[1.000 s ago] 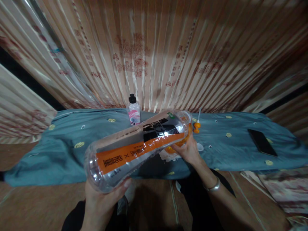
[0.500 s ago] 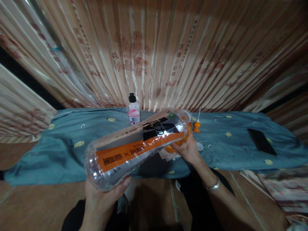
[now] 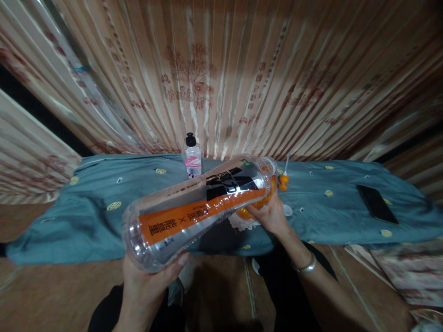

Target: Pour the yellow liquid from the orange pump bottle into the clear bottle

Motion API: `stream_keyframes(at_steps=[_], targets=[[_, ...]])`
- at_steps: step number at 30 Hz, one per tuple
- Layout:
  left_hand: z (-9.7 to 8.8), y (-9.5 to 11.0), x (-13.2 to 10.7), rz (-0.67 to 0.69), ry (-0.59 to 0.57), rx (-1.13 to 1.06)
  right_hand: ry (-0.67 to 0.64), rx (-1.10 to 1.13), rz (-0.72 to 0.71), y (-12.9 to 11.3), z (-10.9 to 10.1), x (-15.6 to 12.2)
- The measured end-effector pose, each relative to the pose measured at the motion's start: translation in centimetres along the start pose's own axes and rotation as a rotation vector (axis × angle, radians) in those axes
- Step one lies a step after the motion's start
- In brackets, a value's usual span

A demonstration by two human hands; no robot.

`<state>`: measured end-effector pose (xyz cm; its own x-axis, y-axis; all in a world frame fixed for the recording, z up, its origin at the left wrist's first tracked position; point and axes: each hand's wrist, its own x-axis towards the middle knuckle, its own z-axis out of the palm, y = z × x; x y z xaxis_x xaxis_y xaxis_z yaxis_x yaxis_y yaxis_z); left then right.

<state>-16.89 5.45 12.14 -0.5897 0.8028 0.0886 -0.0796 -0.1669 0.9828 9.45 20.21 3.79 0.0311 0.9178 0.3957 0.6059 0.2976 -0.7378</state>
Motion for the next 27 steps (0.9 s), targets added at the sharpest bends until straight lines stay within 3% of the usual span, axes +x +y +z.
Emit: stream_keyframes(at_steps=[27], targets=[[-0.21, -0.05, 0.03, 0.005, -0.019, 0.024, -0.011, 0.005, 0.025, -0.21, -0.12, 0.11]])
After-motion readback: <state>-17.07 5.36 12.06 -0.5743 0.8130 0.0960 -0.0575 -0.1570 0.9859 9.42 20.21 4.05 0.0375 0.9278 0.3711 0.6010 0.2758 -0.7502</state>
